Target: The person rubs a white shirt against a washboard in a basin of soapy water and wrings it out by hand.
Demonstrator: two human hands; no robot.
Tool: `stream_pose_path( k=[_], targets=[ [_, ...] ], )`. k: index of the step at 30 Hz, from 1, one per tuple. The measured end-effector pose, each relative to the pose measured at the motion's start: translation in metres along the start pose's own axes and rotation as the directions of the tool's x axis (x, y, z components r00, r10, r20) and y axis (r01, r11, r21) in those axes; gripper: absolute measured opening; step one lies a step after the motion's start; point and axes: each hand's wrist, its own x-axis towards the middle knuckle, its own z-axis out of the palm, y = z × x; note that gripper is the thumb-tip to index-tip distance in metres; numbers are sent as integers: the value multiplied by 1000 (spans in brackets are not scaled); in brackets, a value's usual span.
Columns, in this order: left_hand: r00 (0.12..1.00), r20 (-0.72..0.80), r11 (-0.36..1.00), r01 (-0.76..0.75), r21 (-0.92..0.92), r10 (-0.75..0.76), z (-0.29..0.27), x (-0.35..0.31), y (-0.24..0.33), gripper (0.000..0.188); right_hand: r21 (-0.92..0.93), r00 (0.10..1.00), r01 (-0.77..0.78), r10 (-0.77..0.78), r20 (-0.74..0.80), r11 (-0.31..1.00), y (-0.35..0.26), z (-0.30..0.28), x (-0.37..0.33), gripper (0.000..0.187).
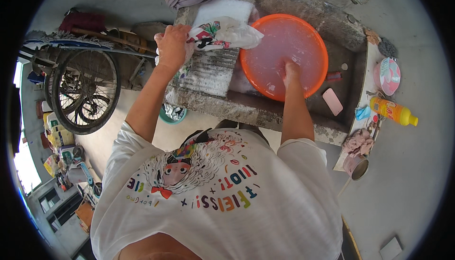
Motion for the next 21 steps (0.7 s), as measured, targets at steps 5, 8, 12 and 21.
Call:
stream_pose_path(
  k=[5,8,12,21],
  targets=[
    [870,423,257,482,-838,-253,12,10,-19,46,-32,781,-107,104,615,994,-52,117,-82,45],
    [852,472,-365,375,-852,-226,6,7,-36,47,-432,752,569,-229,618,700,-55,168,-121,54],
    [888,451,-654,288,-699,-91,-19,9,-31,49,-637,695,710,-445,565,301,-26,188,-108,69],
    [752,611,178,655,-734,-249,49,-41,-74,36,-580,941,288,-112,320,762,14,137,-55,55]
  ],
)
